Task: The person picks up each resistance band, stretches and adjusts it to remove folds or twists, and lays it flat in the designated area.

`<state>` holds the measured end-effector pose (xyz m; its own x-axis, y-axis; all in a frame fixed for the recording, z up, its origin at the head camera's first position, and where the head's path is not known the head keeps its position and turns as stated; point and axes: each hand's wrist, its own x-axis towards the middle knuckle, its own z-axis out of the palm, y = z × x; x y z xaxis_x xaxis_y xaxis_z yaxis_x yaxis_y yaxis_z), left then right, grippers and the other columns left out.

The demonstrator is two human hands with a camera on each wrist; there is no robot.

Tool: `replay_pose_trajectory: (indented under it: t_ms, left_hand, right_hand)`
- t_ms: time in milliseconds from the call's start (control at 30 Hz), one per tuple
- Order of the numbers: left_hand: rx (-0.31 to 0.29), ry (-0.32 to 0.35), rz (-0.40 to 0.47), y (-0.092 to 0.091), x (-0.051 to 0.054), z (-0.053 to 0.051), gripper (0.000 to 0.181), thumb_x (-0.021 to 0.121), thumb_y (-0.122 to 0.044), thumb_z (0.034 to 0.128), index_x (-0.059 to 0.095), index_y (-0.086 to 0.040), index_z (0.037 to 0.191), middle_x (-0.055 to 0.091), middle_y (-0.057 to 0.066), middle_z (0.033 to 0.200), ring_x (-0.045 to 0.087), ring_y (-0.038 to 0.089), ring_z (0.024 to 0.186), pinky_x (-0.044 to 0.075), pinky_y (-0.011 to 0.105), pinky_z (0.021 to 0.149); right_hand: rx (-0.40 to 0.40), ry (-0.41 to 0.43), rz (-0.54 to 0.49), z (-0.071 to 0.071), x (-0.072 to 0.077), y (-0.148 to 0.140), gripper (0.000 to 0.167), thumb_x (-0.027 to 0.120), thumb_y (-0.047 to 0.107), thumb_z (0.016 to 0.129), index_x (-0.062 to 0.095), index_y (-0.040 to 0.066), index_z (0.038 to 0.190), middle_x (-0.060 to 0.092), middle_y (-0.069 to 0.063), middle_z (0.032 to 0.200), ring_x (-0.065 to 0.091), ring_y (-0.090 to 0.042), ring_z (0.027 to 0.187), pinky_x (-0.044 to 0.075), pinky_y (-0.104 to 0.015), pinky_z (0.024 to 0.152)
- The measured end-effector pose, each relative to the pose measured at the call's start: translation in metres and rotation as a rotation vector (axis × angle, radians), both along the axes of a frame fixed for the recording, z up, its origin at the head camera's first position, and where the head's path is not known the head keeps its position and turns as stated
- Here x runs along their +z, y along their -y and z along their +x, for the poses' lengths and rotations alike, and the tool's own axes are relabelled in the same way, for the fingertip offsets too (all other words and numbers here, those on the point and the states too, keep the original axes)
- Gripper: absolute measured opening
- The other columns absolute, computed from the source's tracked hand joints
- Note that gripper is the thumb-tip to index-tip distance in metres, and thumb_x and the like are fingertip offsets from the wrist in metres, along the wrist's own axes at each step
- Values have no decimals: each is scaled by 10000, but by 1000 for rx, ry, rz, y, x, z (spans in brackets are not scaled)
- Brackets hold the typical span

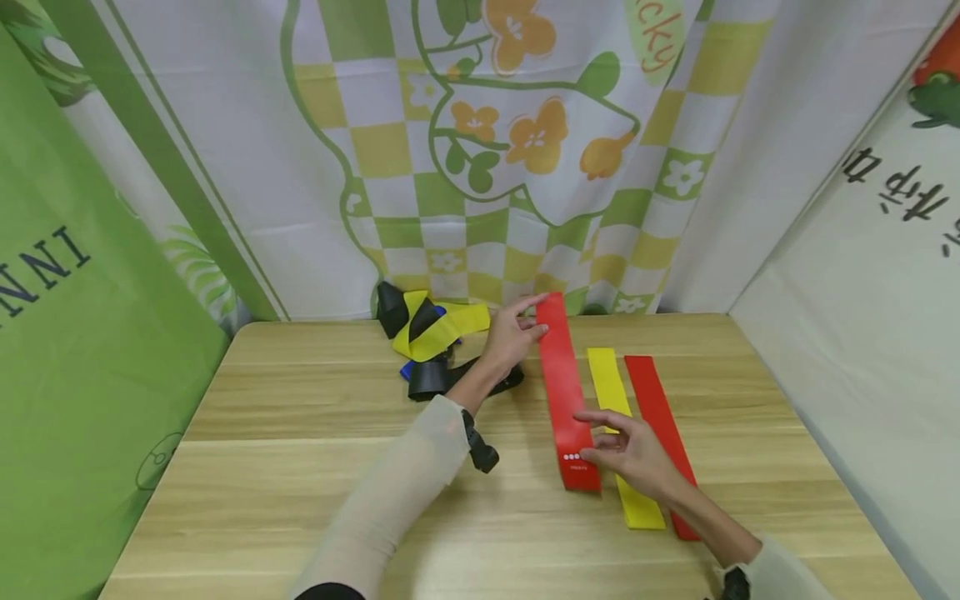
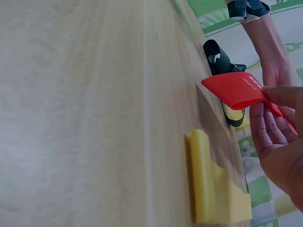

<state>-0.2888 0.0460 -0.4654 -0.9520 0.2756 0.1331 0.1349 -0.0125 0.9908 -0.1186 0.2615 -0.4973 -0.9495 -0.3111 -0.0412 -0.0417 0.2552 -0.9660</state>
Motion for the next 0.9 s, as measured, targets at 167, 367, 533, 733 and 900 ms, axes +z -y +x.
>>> replay_pose_trajectory:
  t_ms: [167, 367, 533, 733, 900]
  left_hand:
    - [-22, 37, -51, -8, -14, 1, 611, 670, 147, 956, 638, -167, 1479, 481, 79, 1617, 715, 235, 1117, 624, 497, 884]
    - [-49, 71, -114, -20, -29, 0, 670, 631, 207, 936, 601, -133, 1513, 495, 66, 1617, 655, 107, 831, 603, 404, 736]
    - [-26, 109, -171, -28, -39, -1, 676, 641, 218, 921, 633, -152, 1486, 591, 105, 1519, 606, 72, 733, 473, 213, 574]
    - [10, 147, -228, -34, -49, -1, 677, 648, 205, 924, 634, -169, 1488, 621, 128, 1474, 689, 114, 922, 505, 214, 609]
    - [9, 173, -240, -39, -56, 1, 676, 634, 218, 924, 647, -174, 1474, 554, 133, 1539, 623, 109, 810, 497, 218, 599]
  right_hand:
    - [-8, 56, 45, 4, -1, -6, 573, 801, 92, 947, 579, 5, 1469, 553, -266, 1450, 752, -258, 938, 643, -313, 809]
    - [-9, 149, 64, 8, -4, -13, 626, 799, 113, 951, 539, 22, 1514, 507, -268, 1469, 750, -275, 926, 643, -318, 786]
    - [-3, 175, 88, 9, -5, -18, 667, 815, 113, 939, 518, 7, 1526, 500, -280, 1494, 749, -293, 933, 641, -315, 781]
    - [-2, 210, 121, 10, -4, -19, 683, 828, 55, 911, 507, -63, 1503, 555, -279, 1419, 760, -301, 922, 649, -339, 775]
    - [-5, 237, 198, 14, -4, -19, 691, 858, 72, 886, 534, -78, 1477, 604, -223, 1292, 747, -270, 885, 644, -311, 755]
